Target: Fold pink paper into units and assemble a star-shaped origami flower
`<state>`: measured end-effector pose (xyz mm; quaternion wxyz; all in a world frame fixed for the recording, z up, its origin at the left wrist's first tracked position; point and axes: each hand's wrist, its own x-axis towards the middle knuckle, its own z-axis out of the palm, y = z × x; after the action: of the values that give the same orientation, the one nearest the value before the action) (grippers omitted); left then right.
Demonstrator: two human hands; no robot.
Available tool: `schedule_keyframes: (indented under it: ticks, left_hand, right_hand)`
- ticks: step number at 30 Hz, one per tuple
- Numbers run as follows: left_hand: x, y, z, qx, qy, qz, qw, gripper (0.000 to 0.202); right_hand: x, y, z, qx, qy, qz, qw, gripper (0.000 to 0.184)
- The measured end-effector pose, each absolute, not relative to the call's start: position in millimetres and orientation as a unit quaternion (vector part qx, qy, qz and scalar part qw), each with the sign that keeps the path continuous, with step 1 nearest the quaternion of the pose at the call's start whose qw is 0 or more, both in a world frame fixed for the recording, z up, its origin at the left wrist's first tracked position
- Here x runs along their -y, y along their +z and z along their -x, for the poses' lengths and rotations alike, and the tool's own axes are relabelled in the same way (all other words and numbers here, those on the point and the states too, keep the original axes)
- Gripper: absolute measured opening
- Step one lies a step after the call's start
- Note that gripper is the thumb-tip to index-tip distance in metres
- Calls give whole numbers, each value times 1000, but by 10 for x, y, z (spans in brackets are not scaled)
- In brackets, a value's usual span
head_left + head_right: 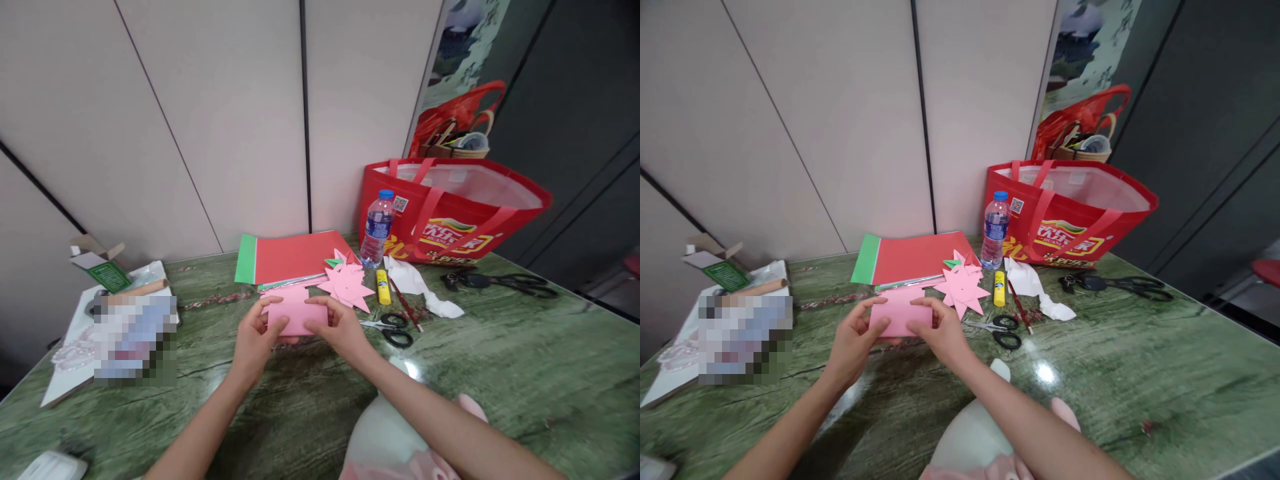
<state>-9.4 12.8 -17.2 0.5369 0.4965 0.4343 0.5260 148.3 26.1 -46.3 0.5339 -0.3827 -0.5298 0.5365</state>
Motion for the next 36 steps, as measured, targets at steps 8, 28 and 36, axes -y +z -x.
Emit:
schedule_keyframes:
  ticks: [8,28,36]
  left_hand:
    - [-111,-138,75,-463,523,-489,523,37]
    - [-92,-117,66,-471,525,-490,513,34]
    - [-90,-123,68,-471,524,-493,510,32]
  right_hand:
    - [-264,-479,-1476,527,541,386,529,31]
    - [-260,-460,-1481,536,536,387,525,29]
    - [-257,-465,-1481,529,542,386,527,30]
